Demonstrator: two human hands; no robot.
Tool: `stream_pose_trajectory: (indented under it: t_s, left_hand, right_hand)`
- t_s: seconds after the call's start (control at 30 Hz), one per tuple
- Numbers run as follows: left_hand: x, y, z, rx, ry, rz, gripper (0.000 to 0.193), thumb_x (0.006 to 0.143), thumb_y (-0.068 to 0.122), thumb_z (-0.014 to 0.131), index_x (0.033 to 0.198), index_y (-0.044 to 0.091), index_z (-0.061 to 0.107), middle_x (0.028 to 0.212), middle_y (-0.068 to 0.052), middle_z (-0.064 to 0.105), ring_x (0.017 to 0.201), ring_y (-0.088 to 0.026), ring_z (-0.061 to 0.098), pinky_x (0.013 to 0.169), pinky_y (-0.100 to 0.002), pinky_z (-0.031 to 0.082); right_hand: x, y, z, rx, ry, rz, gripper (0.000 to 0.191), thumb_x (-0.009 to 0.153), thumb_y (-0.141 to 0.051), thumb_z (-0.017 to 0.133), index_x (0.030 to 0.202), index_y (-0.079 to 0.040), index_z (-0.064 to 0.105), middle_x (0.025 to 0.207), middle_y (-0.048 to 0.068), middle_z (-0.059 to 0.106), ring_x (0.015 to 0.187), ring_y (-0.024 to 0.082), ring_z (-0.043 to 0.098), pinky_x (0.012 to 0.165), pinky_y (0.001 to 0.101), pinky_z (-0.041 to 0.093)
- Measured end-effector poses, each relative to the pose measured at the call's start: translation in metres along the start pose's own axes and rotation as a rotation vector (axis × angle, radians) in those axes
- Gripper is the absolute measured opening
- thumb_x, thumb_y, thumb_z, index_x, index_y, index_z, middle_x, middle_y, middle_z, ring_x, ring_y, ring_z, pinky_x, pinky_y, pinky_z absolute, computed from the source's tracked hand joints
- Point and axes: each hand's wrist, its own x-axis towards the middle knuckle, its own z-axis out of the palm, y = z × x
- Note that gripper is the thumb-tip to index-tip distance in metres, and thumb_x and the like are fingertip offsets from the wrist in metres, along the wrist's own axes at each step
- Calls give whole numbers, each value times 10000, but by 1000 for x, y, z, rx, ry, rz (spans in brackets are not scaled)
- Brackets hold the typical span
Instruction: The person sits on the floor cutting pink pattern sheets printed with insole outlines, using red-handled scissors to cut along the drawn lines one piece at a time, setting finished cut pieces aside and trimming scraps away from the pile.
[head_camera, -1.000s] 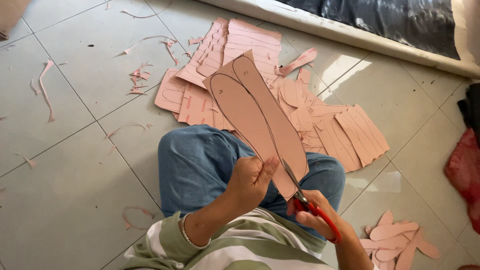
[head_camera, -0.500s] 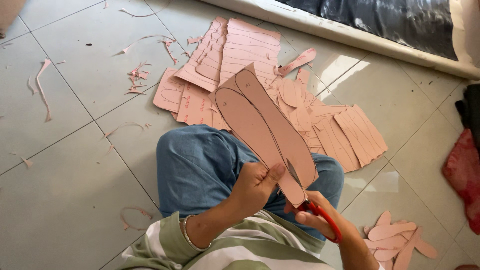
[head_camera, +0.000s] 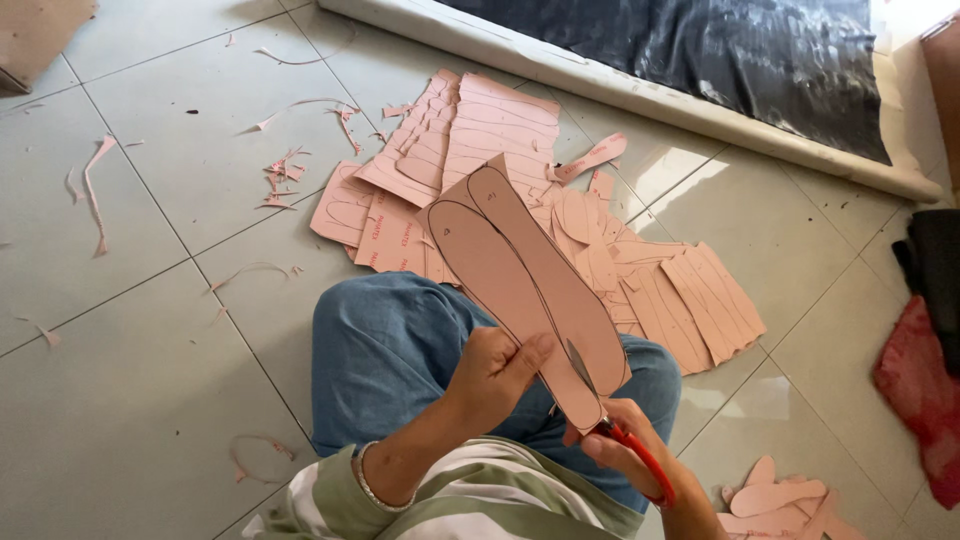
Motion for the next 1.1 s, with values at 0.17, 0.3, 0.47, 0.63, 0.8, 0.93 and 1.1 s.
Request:
stream_pose_trajectory:
  t_s: [0.17,0.3,0.47,0.63,0.8,0.93,1.1]
  left_hand:
    - [0,5,2,78,14,116,391,1077,239,549,803,-20,655,547,-45,469,526,-75,377,455,-292,359]
    - [-3,6,5,50,27,117,390,1083,228,548,797,-23,635,552,-52,474,537,-80,381,463,-293,360]
    - [-2,2,9,101,66,82,426,1082,229,557,747,-26,620,518,-57,449,477,-88,366,446,-302,326]
    - [-7,-1,17,25,34,86,412,1087,231,540,771,-12,644,532,-65,455,515,-80,369,447,-308,336]
    - [-9,-6,18,40,49,71,436,1087,237,541,746,-17,637,517,-41,438,494,-76,360,440,-294,328]
    - [-10,-9,20,-89,32,23,482,1095,246,551,674,10,577,529,3,487,499,-52,417,443,-276,335]
    - [-3,-14,5,-179,134,-68,486,1055,260,568,621,43,579,511,21,515,458,-47,451,406,-259,328]
  right_hand:
    - [0,-1,0,3,-22,37,347,829,-365,703,821,-19,680,673,6,566,544,77,468,454,256,363]
    - [0,6,3,79,57,171,211,851,-232,684,808,-30,640,633,8,531,503,69,416,422,249,331]
    - [0,8,0,-20,39,119,242,876,-238,676,803,-8,655,648,21,587,504,76,471,435,247,361]
    - [1,3,0,-103,43,49,260,801,-240,685,902,-1,689,752,13,709,583,62,539,475,242,434]
    - [3,4,5,26,98,97,277,791,-222,689,892,35,673,616,48,604,471,97,474,395,261,361]
    - [2,11,3,102,87,86,288,771,-230,663,905,24,679,613,28,591,453,86,466,376,251,345]
    - [-4,14,-6,44,67,123,307,811,-242,724,853,56,661,600,44,519,469,100,424,411,256,319]
